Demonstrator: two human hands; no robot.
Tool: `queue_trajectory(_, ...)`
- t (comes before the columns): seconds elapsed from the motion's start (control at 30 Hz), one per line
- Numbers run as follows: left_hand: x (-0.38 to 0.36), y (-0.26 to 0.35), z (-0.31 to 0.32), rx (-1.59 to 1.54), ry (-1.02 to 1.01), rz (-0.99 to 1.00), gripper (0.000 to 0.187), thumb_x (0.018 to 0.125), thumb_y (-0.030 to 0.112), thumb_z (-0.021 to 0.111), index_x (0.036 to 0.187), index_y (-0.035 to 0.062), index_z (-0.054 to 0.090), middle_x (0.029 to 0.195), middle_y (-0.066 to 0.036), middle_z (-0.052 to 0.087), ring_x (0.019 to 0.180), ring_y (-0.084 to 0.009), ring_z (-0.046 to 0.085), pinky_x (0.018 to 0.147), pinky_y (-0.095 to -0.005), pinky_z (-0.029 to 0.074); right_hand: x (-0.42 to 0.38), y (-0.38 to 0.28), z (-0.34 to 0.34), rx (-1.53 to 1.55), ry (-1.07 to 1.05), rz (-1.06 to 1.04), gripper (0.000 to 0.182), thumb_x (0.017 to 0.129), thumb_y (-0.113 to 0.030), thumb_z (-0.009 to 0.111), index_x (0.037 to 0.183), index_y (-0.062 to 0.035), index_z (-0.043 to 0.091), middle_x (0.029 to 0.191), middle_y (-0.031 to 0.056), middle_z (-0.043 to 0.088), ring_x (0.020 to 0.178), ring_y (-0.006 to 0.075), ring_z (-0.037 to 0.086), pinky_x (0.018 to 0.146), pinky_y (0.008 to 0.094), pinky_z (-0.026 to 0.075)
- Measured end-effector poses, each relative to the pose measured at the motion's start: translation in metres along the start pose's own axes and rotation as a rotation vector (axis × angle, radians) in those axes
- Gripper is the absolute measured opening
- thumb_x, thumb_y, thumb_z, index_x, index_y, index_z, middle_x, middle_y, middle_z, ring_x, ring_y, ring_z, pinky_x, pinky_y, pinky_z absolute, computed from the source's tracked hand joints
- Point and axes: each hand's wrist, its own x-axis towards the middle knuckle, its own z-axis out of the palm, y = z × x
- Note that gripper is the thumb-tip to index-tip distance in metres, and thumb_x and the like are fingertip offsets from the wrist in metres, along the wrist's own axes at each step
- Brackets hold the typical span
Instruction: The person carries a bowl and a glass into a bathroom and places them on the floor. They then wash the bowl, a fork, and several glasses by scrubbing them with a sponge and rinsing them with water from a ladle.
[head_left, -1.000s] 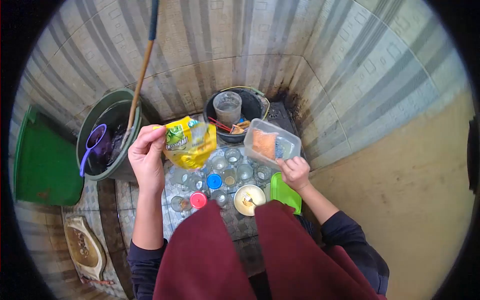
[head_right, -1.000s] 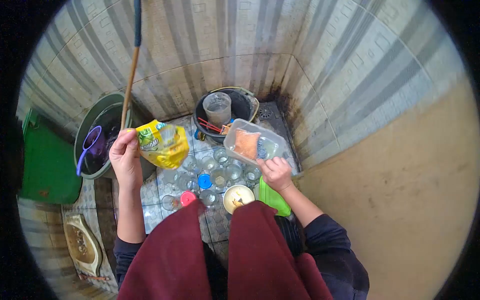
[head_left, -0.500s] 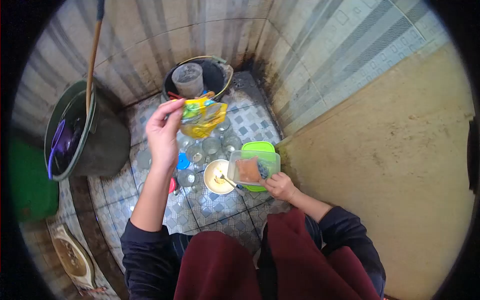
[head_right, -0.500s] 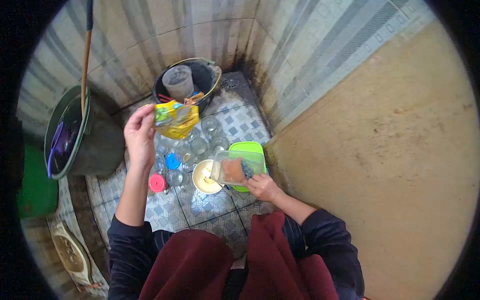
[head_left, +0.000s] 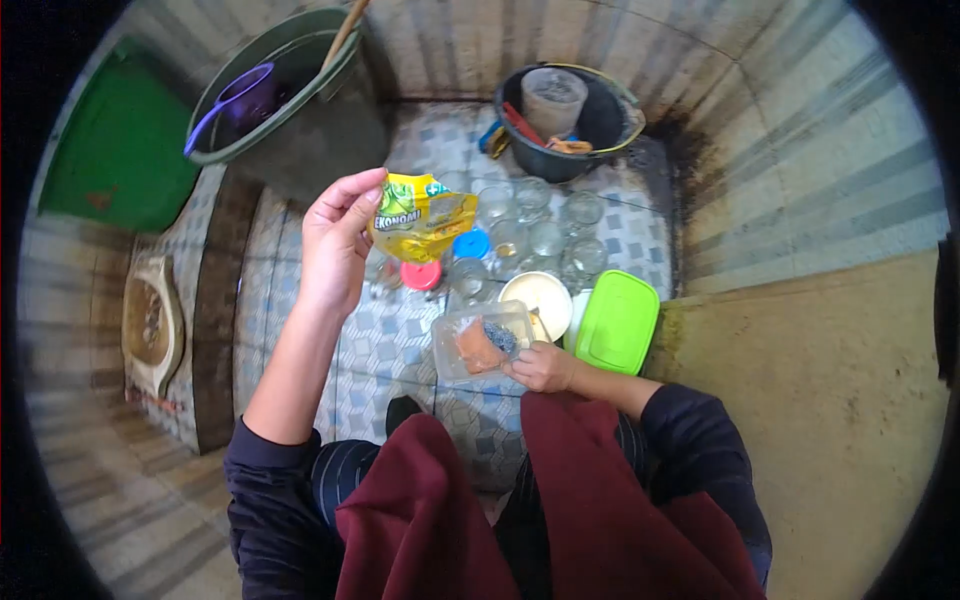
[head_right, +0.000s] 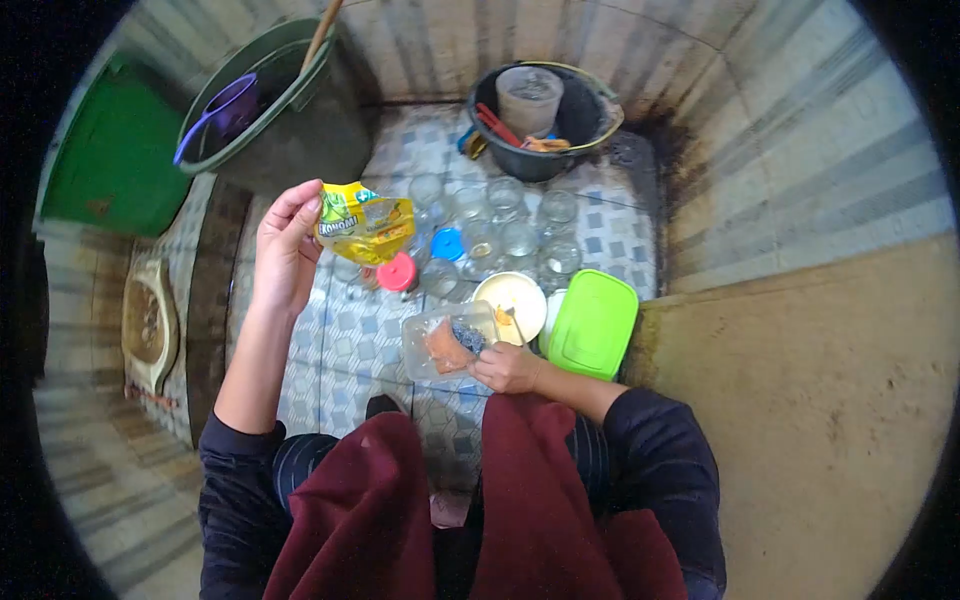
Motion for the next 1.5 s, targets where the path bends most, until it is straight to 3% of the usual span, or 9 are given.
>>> queue_trajectory(0.23, -0.025, -0.002, -0.046, 0.025, 0.15, -0.247, 0.018, 0.079, 0.006, 0.05, 0.096, 0.0021, 0.053, 0.089, -0.006, 0.057, 0.078, -0.0112, 0.055, 0.068, -0.0228, 0.045, 0.004, -0.01, 0.08, 0.232, -0.075, -0.257, 0.02, 0.061, -0.015, 0.049, 0.077, -0.0041, 0.056, 0.059, -0.0014, 0.039, 0.057, 0.011, 0.043, 0.047, 0.0242, 0.035)
queue_trajectory(0.4, -0.037, -0.016, -0.068, 0.116, 0.067, -0.474, 0.019, 0.078, 0.007, 0.051, 0.096, 0.0015, 0.053, 0.087, -0.006, 0.058, 0.077, -0.0116, 0.056, 0.067, -0.0237, 0.047, 0.024, -0.001, 0.069, 0.374, -0.941, 0.402, 0.022, 0.063, -0.022, 0.061, 0.076, -0.0047, 0.059, 0.073, 0.0087, 0.057, 0.073, 0.0228, 0.056, 0.06, 0.0337, 0.046)
queue_trajectory(0.57, -0.057, -0.039, -0.1, 0.14, -0.088, -0.706, 0.014, 0.078, 0.008, 0.052, 0.092, 0.0043, 0.054, 0.085, -0.004, 0.058, 0.074, -0.012, 0.057, 0.066, -0.025, 0.047, 0.078, 0.036, 0.065, 0.396, -1.201, 0.477, 0.015, 0.064, -0.021, 0.059, 0.075, -0.0115, 0.063, 0.079, 0.0095, 0.06, 0.071, 0.0265, 0.058, 0.062, 0.0376, 0.046)
queue_trajectory(0.73, -0.063, -0.07, -0.116, 0.096, 0.033, -0.653, 0.014, 0.078, 0.009, 0.051, 0.091, 0.0052, 0.055, 0.084, -0.004, 0.058, 0.074, -0.012, 0.057, 0.065, -0.0245, 0.047, 0.108, -0.012, 0.116, 0.447, -1.084, 1.019, 0.03, 0.071, -0.024, 0.05, 0.091, -0.0031, 0.058, 0.098, 0.011, 0.056, 0.079, 0.0269, 0.058, 0.06, 0.0396, 0.047)
queue_trajectory(0.83, -0.057, -0.08, -0.111, 0.053, 0.002, -0.616, 0.014, 0.078, 0.006, 0.051, 0.091, 0.0032, 0.055, 0.083, -0.004, 0.058, 0.074, -0.012, 0.056, 0.065, -0.0253, 0.047, 0.055, -0.064, 0.186, 0.008, -0.64, 0.947, 0.036, 0.076, -0.023, 0.044, 0.108, -0.0086, 0.047, 0.117, 0.0132, 0.041, 0.089, 0.0309, 0.053, 0.061, 0.0415, 0.047)
queue_trajectory(0.93, -0.055, -0.09, -0.116, 0.062, -0.004, -0.583, 0.013, 0.078, 0.005, 0.051, 0.09, 0.0027, 0.055, 0.083, -0.004, 0.058, 0.074, -0.0118, 0.056, 0.065, -0.0255, 0.047, 0.054, -0.069, 0.154, 0.062, -0.733, 0.647, 0.039, 0.078, -0.019, 0.041, 0.116, -0.0176, 0.039, 0.123, 0.0138, 0.029, 0.096, 0.0326, 0.047, 0.064, 0.0382, 0.048)
queue_trajectory(1.2, -0.032, -0.062, -0.105, 0.404, -0.047, -0.667, 0.012, 0.078, 0.004, 0.051, 0.088, 0.0021, 0.056, 0.081, -0.004, 0.058, 0.073, -0.0097, 0.055, 0.063, -0.0239, 0.046, 0.12, -0.051, 0.162, 0.449, -0.572, 0.803, 0.03, 0.077, -0.012, 0.039, 0.105, -0.0136, 0.05, 0.107, 0.0153, 0.047, 0.091, 0.0327, 0.052, 0.07, 0.0372, 0.047)
queue_trajectory(1.27, -0.026, -0.053, -0.102, 0.419, -0.077, -0.647, 0.012, 0.078, 0.004, 0.051, 0.087, 0.0021, 0.057, 0.081, -0.004, 0.057, 0.071, -0.009, 0.054, 0.063, -0.0234, 0.046, 0.135, -0.048, 0.178, 0.721, -0.496, 1.178, 0.029, 0.078, -0.015, 0.039, 0.102, -0.0067, 0.052, 0.097, 0.0158, 0.054, 0.086, 0.0312, 0.055, 0.073, 0.0377, 0.045)
queue_trajectory(1.5, -0.018, -0.033, -0.095, 0.204, 0.01, -0.574, 0.012, 0.078, 0.008, 0.052, 0.089, 0.004, 0.055, 0.084, -0.004, 0.057, 0.073, -0.011, 0.056, 0.064, -0.0245, 0.047, 0.152, -0.022, 0.164, 0.681, -0.525, 1.111, 0.023, 0.068, -0.02, 0.058, 0.087, -0.0082, 0.059, 0.087, 0.0132, 0.058, 0.081, 0.028, 0.056, 0.07, 0.0363, 0.046)
